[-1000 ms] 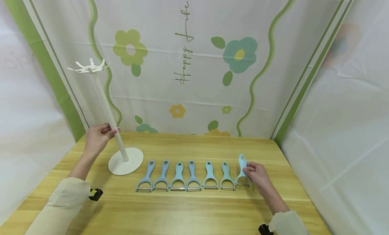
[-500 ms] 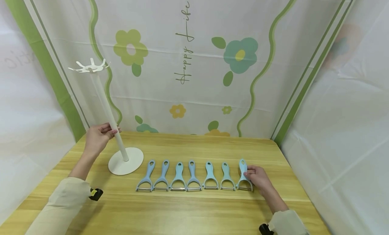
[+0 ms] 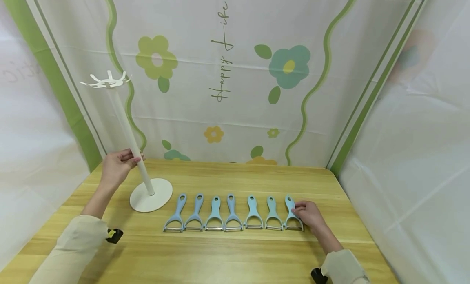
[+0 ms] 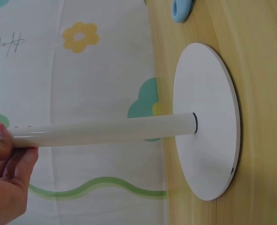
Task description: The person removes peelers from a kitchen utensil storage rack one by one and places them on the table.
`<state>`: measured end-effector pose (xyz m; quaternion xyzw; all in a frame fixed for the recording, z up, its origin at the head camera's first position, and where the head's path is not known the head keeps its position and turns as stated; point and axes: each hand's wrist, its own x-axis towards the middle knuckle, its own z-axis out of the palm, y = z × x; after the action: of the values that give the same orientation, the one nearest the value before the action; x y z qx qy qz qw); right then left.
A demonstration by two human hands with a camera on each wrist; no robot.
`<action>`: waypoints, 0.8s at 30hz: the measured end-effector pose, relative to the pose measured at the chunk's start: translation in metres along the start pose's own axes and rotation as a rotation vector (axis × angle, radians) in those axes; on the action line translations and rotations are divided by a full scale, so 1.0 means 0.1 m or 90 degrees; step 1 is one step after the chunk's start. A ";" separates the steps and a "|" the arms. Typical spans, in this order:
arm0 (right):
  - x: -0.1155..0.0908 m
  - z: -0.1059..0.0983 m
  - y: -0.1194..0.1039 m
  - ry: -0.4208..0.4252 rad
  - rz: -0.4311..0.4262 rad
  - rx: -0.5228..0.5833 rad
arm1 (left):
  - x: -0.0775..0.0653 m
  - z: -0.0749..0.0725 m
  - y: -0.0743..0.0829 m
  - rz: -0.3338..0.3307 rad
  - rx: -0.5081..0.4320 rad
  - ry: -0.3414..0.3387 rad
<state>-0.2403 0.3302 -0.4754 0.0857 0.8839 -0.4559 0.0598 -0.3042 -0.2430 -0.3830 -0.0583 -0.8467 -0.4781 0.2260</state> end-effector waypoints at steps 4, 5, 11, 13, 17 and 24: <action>0.02 0.01 0.00 0.003 -0.009 -0.011 | 0.00 -0.01 -0.01 0.003 0.004 0.006; 0.02 0.01 0.00 0.006 -0.008 -0.014 | 0.00 -0.01 -0.01 0.006 0.004 0.007; 0.03 -0.03 -0.04 0.014 -0.020 -0.054 | 0.00 0.00 -0.04 0.025 0.012 0.011; 0.02 -0.06 -0.06 0.017 -0.034 -0.073 | 0.00 0.00 -0.05 0.022 0.029 0.005; 0.01 -0.09 -0.12 0.042 -0.088 -0.135 | -0.05 0.01 -0.06 -0.005 0.091 -0.057; -0.02 -0.13 -0.30 0.120 -0.197 -0.209 | -0.24 0.06 -0.04 -0.071 0.166 -0.157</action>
<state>-0.2452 0.3236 -0.4437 -0.0192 0.9504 -0.2998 -0.0806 -0.2858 -0.2373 -0.3996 -0.0396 -0.9246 -0.3657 0.0989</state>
